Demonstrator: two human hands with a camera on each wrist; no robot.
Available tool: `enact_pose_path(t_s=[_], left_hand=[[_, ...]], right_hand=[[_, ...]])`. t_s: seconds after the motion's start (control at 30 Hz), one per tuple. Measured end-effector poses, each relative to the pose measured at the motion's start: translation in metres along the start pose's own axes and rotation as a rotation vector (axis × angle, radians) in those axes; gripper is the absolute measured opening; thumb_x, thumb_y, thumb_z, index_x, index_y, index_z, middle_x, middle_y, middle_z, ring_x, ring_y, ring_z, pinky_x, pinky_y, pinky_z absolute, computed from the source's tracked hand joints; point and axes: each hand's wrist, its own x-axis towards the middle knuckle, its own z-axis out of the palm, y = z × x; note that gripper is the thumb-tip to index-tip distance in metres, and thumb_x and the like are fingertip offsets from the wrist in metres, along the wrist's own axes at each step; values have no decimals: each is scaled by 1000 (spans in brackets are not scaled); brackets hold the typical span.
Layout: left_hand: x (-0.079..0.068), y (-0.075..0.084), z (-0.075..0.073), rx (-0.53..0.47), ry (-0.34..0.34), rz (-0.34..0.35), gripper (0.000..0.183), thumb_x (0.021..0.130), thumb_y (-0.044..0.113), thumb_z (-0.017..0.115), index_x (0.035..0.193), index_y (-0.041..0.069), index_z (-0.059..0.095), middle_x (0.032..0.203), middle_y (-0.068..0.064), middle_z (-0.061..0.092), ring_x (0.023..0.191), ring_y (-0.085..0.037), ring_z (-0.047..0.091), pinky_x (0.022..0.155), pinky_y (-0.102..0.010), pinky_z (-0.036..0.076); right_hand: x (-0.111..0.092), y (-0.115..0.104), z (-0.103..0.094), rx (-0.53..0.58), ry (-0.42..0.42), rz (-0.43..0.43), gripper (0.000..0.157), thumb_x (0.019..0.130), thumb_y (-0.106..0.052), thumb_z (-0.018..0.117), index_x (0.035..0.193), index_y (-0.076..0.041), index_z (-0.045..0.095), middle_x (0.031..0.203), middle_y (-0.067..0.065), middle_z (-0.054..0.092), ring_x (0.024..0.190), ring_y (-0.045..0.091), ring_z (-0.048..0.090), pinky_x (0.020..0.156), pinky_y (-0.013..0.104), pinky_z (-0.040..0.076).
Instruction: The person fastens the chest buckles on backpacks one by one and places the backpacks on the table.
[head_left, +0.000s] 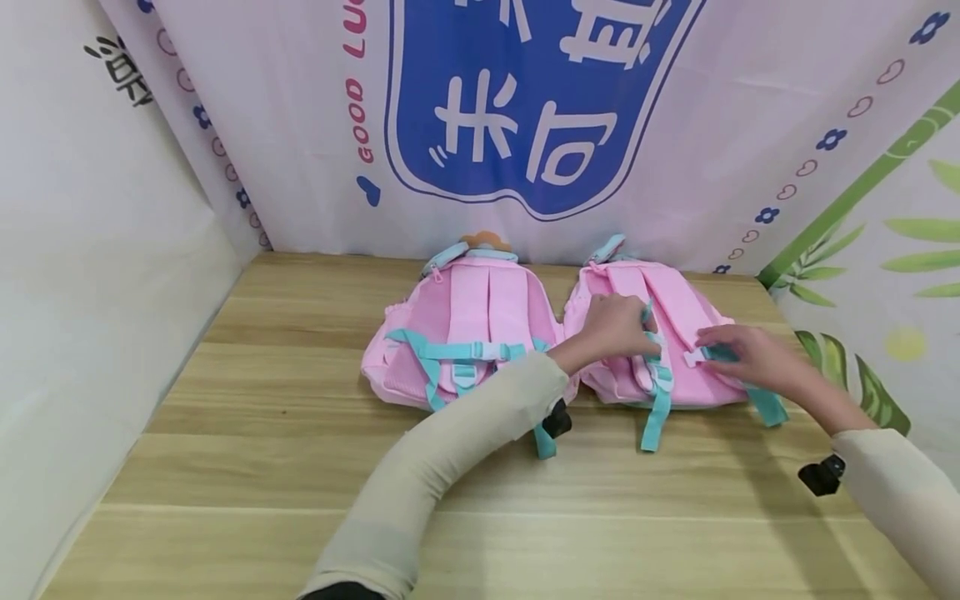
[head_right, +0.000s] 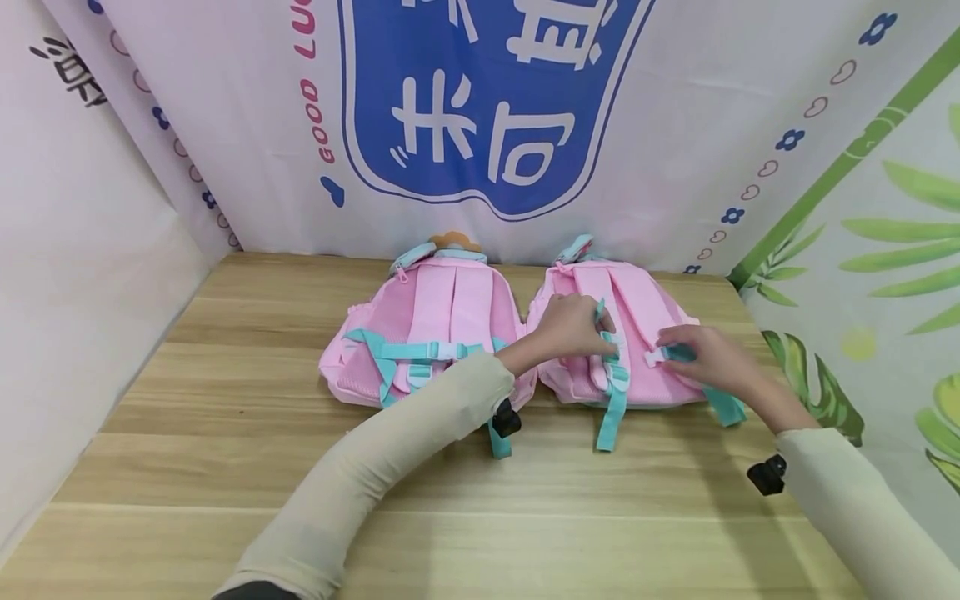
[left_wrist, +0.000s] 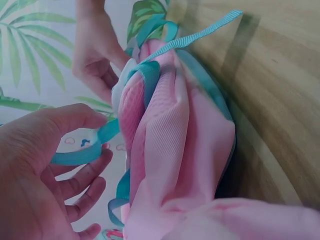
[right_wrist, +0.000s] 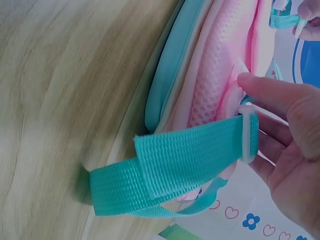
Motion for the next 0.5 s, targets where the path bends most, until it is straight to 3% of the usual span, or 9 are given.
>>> enact_pose_path(t_s=[0.2,0.4,0.5], left_hand=[[0,-7,0,-46,-10,20,20,82,41,84,95,26,79,74,16,67,73,-3,56,77,-24,38],[1,-3,7,-100,15,-23,22,83,43,83,97,26,79,72,16,66,67,-2,55,75,-19,37],[3,2,13,-133,37,4,24,84,44,81,99,26,79,73,18,65,65,-1,55,72,-16,38]], right_hand=[[2,-4,5,9,34,35,34,88,-8,79,121,-2,72,121,24,71,109,45,68,89,61,54],[1,-8,5,86,64,50,35,94,-15,74,126,-2,69,123,28,69,113,54,63,90,64,53],[-5,-9,1,95,94,74,34,94,-16,74,125,-3,71,118,27,71,108,48,67,84,47,60]])
